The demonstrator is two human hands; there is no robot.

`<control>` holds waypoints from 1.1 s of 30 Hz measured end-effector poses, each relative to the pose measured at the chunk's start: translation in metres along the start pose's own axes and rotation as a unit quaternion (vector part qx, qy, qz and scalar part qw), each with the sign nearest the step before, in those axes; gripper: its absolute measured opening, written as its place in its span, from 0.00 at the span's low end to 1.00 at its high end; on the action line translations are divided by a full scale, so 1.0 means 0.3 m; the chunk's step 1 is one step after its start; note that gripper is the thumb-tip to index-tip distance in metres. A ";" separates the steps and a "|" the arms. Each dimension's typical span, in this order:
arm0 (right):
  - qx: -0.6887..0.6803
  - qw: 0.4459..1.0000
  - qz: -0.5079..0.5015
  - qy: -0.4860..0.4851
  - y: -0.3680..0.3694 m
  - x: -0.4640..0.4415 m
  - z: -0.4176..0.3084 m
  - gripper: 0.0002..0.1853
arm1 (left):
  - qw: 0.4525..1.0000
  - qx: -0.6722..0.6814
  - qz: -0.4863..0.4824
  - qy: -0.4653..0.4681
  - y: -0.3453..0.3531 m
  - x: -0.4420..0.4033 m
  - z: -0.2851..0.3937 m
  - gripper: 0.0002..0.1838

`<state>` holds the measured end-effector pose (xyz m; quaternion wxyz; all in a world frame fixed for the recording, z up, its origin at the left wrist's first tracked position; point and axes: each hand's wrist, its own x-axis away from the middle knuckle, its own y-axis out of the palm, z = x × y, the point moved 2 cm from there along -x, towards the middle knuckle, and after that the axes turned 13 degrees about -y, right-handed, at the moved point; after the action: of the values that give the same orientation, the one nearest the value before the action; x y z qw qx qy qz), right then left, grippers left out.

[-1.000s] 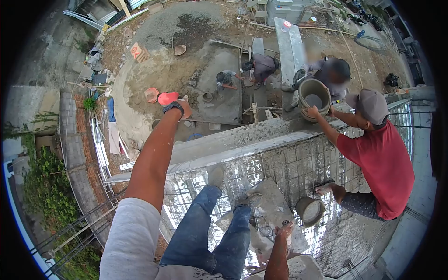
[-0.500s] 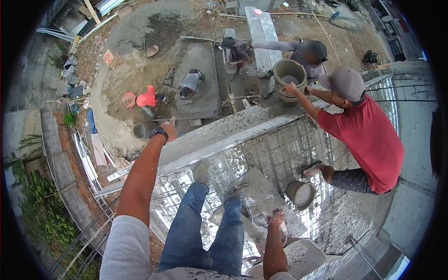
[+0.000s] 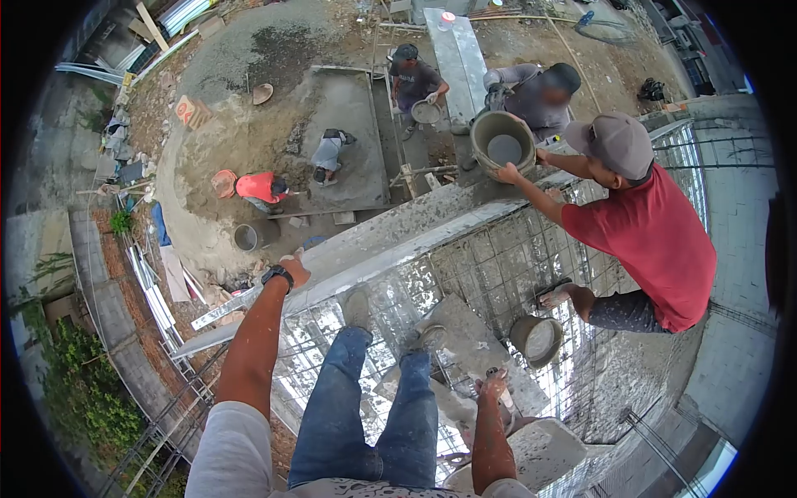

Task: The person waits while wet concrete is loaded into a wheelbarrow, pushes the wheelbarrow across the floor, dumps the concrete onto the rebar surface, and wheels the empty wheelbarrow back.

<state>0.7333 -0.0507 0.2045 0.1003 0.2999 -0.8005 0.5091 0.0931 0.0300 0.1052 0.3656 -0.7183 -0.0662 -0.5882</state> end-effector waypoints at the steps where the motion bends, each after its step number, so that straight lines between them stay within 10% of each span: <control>1: 0.005 1.000 0.000 0.003 0.004 0.004 -0.001 0.38 | 1.000 -0.014 -0.018 -0.010 0.006 0.014 0.009 0.46; 7: 0.142 0.986 -0.083 0.019 -0.051 0.091 -0.138 0.36 | 0.989 0.133 -0.066 -0.003 0.142 0.005 0.031 0.47; 10: 0.426 0.867 -0.254 -0.055 -0.102 0.070 -0.352 0.35 | 0.925 0.339 -0.173 0.002 0.212 -0.038 0.041 0.50; 13: 0.556 0.773 -0.219 -0.212 -0.089 -0.069 -0.447 0.35 | 0.938 0.319 -0.131 0.011 0.212 -0.075 0.068 0.51; 16: 0.333 0.810 -0.102 -0.472 0.101 -0.088 -0.735 0.34 | 0.958 0.272 -0.092 0.001 0.192 -0.065 0.094 0.50; 30: 0.371 0.789 -0.357 -0.335 0.436 -0.129 -0.942 0.46 | 0.945 0.306 -0.104 -0.053 0.428 0.129 0.330 0.41; 33: 0.434 0.781 -0.307 -0.327 0.374 -0.193 -0.785 0.40 | 0.979 0.178 -0.035 0.092 0.632 0.065 0.375 0.40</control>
<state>0.6802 0.2112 0.2016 -0.1567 0.6902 -0.3452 0.6164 0.2882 -0.0460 0.0333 0.4713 -0.5821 -0.1605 -0.6429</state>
